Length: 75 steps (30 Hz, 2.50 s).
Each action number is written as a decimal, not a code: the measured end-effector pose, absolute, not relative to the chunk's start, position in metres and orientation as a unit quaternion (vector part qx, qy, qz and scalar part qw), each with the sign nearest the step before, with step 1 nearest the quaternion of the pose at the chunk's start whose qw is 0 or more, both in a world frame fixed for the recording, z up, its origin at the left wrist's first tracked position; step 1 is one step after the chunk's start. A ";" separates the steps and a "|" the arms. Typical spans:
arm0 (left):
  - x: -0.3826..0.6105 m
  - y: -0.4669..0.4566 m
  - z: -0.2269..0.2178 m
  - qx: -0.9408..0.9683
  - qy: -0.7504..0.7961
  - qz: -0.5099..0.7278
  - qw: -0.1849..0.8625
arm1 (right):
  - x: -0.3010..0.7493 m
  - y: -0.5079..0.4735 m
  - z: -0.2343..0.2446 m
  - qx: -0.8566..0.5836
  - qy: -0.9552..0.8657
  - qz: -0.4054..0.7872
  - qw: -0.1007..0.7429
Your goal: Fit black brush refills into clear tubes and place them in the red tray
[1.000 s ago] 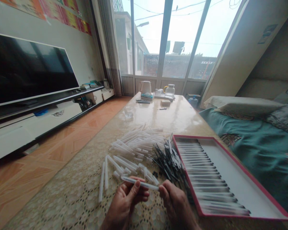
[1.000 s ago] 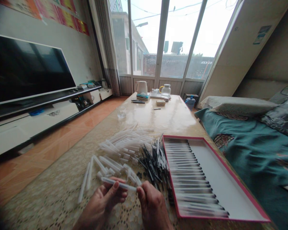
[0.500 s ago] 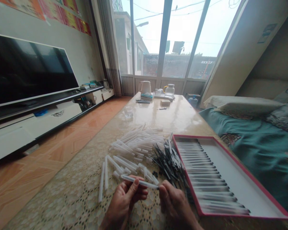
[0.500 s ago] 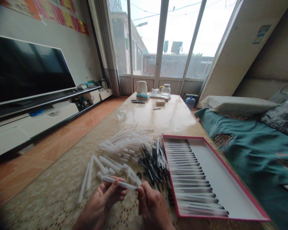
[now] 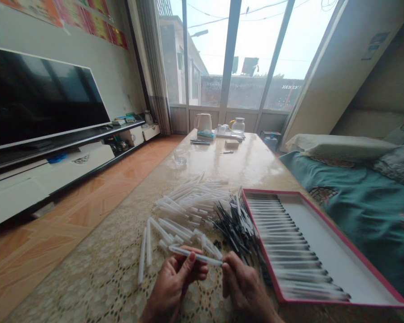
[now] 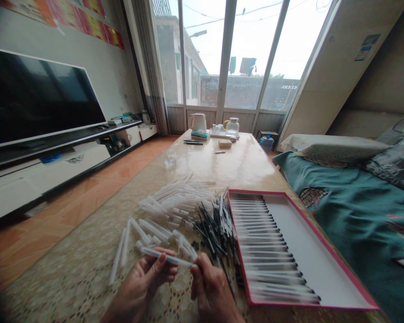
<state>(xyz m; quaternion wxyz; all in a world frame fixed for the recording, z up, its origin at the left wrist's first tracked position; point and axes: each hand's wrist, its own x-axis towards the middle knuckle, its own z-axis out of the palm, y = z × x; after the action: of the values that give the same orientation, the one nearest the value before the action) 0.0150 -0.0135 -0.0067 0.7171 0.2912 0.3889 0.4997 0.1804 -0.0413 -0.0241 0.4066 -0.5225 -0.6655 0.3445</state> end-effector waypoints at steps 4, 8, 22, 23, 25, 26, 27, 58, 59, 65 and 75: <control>0.016 -0.014 -0.006 0.327 0.382 0.502 0.704 | 0.175 -0.041 -0.024 -0.535 -0.550 0.508 0.391; 0.016 -0.013 -0.009 0.319 0.378 0.496 0.714 | 0.177 -0.041 -0.019 -0.529 -0.528 0.549 0.375; 0.015 -0.014 -0.011 0.289 0.394 0.489 0.723 | 0.184 -0.042 -0.018 -0.543 -0.666 0.354 0.368; 0.015 -0.013 -0.012 0.288 0.395 0.491 0.721 | 0.184 -0.042 -0.017 -0.545 -0.665 0.353 0.369; 0.015 -0.012 -0.013 0.290 0.396 0.493 0.718 | 0.184 -0.042 -0.017 -0.544 -0.666 0.346 0.375; 0.015 -0.012 -0.013 0.291 0.397 0.493 0.717 | 0.184 -0.041 -0.017 -0.544 -0.666 0.342 0.378; 0.015 -0.012 -0.014 0.291 0.398 0.492 0.717 | 0.184 -0.041 -0.016 -0.542 -0.668 0.339 0.380; 0.016 -0.013 -0.009 0.285 0.408 0.490 0.716 | 0.185 -0.042 -0.019 -0.549 -0.681 0.316 0.366; 0.016 -0.013 -0.009 0.285 0.409 0.491 0.715 | 0.185 -0.042 -0.019 -0.549 -0.683 0.312 0.367; 0.016 -0.014 -0.005 0.293 0.400 0.485 0.721 | 0.184 -0.042 -0.018 -0.552 -0.671 0.340 0.359; 0.017 -0.013 -0.009 0.292 0.409 0.492 0.712 | 0.183 -0.041 -0.018 -0.530 -0.676 0.356 0.367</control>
<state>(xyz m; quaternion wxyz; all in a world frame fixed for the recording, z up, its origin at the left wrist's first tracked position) 0.0167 -0.0128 -0.0089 0.7115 0.2916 0.4088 0.4915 0.1832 -0.0413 -0.0181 0.3667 -0.5303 -0.6765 0.3560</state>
